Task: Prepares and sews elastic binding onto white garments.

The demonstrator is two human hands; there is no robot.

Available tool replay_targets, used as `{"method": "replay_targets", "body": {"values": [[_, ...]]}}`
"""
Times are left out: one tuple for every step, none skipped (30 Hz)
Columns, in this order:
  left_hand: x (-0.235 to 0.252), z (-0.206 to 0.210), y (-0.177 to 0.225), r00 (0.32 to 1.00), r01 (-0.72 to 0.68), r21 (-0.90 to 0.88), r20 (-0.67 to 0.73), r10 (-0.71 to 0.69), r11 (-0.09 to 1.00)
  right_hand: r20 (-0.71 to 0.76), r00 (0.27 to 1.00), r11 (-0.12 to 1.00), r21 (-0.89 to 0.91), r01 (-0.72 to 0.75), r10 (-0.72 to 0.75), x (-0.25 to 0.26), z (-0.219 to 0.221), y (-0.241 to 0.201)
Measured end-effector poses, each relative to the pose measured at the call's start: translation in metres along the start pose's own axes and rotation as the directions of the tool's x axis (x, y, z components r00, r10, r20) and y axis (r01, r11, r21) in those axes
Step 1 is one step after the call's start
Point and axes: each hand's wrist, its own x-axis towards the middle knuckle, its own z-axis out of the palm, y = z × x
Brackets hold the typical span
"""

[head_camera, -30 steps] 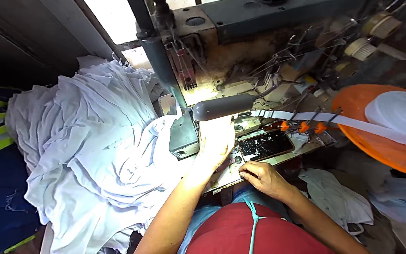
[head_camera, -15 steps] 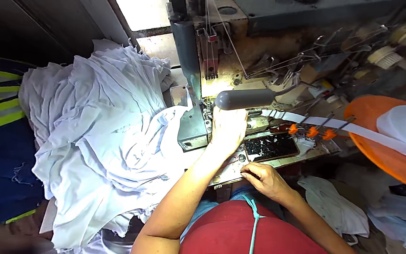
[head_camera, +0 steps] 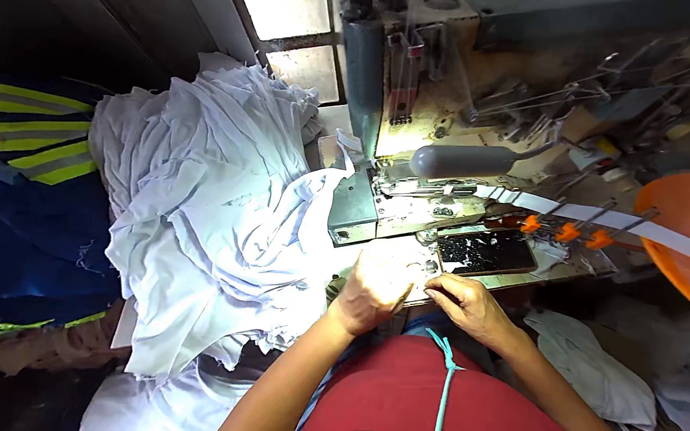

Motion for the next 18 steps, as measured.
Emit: {"method": "replay_targets", "body": {"values": [[-0.01,-0.012,-0.001,0.999,0.05,0.027,-0.021,-0.049,0.998,0.004,1.0,1.0,-0.004,0.005,-0.005,0.0,0.001,0.001],[-0.02,-0.024,-0.003,0.993,0.108,0.045,-0.054,-0.105,0.993,0.011,1.0,1.0,-0.008,0.011,-0.011,0.0,0.003,0.002],[-0.028,-0.037,-0.006,0.982,0.166,0.071,-0.105,-0.158,0.984,0.019,1.0,1.0,-0.007,0.016,-0.016,0.001,0.005,0.002],[-0.035,-0.049,-0.009,0.966,0.22,0.107,-0.165,-0.201,0.97,0.027,0.999,1.0,-0.001,0.025,-0.025,0.003,0.006,0.001],[-0.043,-0.063,-0.012,0.946,0.28,0.155,-0.211,-0.245,0.948,0.03,0.999,0.999,0.006,0.037,-0.038,0.005,0.009,0.0],[-0.051,-0.078,-0.015,0.928,0.347,0.215,-0.222,-0.3,0.913,0.033,0.998,0.999,0.013,0.053,-0.053,0.008,0.011,-0.002],[-0.061,-0.094,-0.018,0.907,0.415,0.264,-0.196,-0.373,0.87,0.037,0.997,0.997,0.022,0.068,-0.068,0.012,0.013,-0.004],[-0.07,-0.109,-0.022,0.877,0.48,0.286,-0.134,-0.461,0.83,0.042,0.995,0.996,0.028,0.085,-0.086,0.016,0.016,-0.006],[-0.078,-0.122,-0.028,0.834,0.538,0.295,-0.049,-0.55,0.789,0.05,0.993,0.994,0.036,0.102,-0.104,0.021,0.018,-0.009],[-0.086,-0.132,-0.036,0.785,0.582,0.298,0.037,-0.619,0.756,0.061,0.991,0.992,0.047,0.118,-0.121,0.025,0.021,-0.012],[-0.093,-0.138,-0.045,0.747,0.605,0.3,0.108,-0.656,0.738,0.079,0.988,0.99,0.063,0.129,-0.134,0.03,0.024,-0.015],[-0.098,-0.141,-0.053,0.733,0.606,0.29,0.157,-0.662,0.74,0.099,0.985,0.988,0.08,0.134,-0.142,0.034,0.027,-0.018],[-0.101,-0.143,-0.06,0.748,0.586,0.273,0.178,-0.639,0.763,0.12,0.982,0.986,0.099,0.135,-0.146,0.039,0.03,-0.022],[-0.102,-0.145,-0.066,0.78,0.552,0.255,0.18,-0.6,0.794,0.14,0.979,0.983,0.128,0.127,-0.145,0.045,0.034,-0.027],[-0.099,-0.149,-0.07,0.8,0.53,0.23,0.185,-0.571,0.816,0.166,0.977,0.98,0.171,0.106,-0.135,0.051,0.037,-0.033],[-0.094,-0.155,-0.073,0.796,0.54,0.19,0.201,-0.571,0.82,0.196,0.974,0.974,0.216,0.074,-0.117,0.057,0.039,-0.039],[-0.086,-0.163,-0.073,0.773,0.584,0.132,0.211,-0.599,0.801,0.225,0.97,0.963,0.267,0.032,-0.094,0.062,0.041,-0.045],[-0.077,-0.173,-0.073,0.737,0.648,0.07,0.193,-0.647,0.759,0.256,0.965,0.948,0.318,-0.02,-0.065,0.067,0.043,-0.051]]}}
